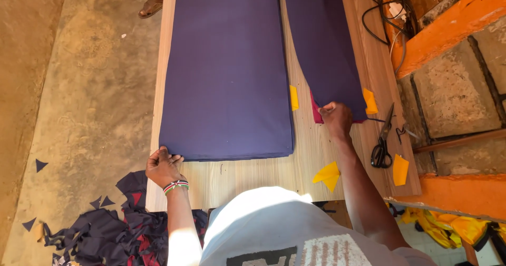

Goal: Folding large rectangular pieces of fabric on a work table

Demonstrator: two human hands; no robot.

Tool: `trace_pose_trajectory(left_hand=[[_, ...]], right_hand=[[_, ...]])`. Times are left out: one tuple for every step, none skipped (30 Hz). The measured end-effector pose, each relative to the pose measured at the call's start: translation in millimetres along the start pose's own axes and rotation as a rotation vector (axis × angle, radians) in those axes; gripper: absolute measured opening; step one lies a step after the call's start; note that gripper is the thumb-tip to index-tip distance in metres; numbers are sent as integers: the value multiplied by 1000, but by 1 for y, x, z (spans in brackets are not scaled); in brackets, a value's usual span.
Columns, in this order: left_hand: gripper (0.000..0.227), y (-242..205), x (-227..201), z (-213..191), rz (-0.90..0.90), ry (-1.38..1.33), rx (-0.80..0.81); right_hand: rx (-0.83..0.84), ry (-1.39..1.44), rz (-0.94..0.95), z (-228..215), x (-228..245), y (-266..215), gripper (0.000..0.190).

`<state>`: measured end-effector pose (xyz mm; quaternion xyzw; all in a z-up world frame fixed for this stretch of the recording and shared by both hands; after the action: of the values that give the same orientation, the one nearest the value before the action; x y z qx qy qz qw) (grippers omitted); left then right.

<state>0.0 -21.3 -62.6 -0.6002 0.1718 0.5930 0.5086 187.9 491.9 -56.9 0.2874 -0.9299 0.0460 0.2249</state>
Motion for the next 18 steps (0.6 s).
trace_pose_trajectory(left_hand=[[9,-6,-4,1,0,-1,0],[6,-10,-11,3,50,18,-6],[4,-15,-18,5,100,37,-13],[4,-21,-26,5,106,33,-16],[8,-28,-35,5,262,159,-53],[12,-36,-45,5,418,288,-89],[12,-43,-49,12,424,288,-91],[18,-50,-53,20,544,372,-59],[25,-58,-57,28,665,455,-26],[25,-72,-58,46,668,456,-22],[17,-85,-58,66,615,351,155],[11,-99,-57,86,558,244,330],[11,-118,-57,101,560,244,334],[29,-136,-58,119,454,278,528],[51,-155,-59,136,343,312,720],[51,-160,-48,153,353,306,710],[33,-164,-36,169,134,182,769],[20,-163,-29,188,-73,53,818]], right_hand=[[0,0,0,-5,5,-3,14],[-41,67,-24,-9,12,-4,15],[-81,134,-47,-14,20,-4,16],[-81,139,-53,-30,41,-13,16],[-81,263,-71,-46,61,-23,20],[-81,388,-84,-62,81,-34,24],[-81,394,-86,-66,97,-41,24],[-37,542,-61,-70,112,-49,31],[7,689,-36,-74,126,-58,38],[4,692,-33,-74,142,-67,38],[73,800,-60,-74,158,-75,38],[141,907,-88,-75,174,-83,38],[137,910,-87,-73,187,-92,38],[189,947,-143,-71,204,-98,35],[240,982,-201,-70,221,-106,33],[246,986,-215,-60,223,-106,33],[279,1087,-202,-50,226,-106,30],[319,1193,-197,-38,236,-105,27]])
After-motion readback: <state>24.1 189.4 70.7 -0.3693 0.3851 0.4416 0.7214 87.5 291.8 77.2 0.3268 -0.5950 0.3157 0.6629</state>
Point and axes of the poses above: each hand's wrist, its own y-axis towards the middle knuckle, its own z-axis out of the palm, x = y × z, the point moved 1 cm from there along y, towards the middle knuckle, and after that the axes turned 1 degree about z, right-handed, at the moved point
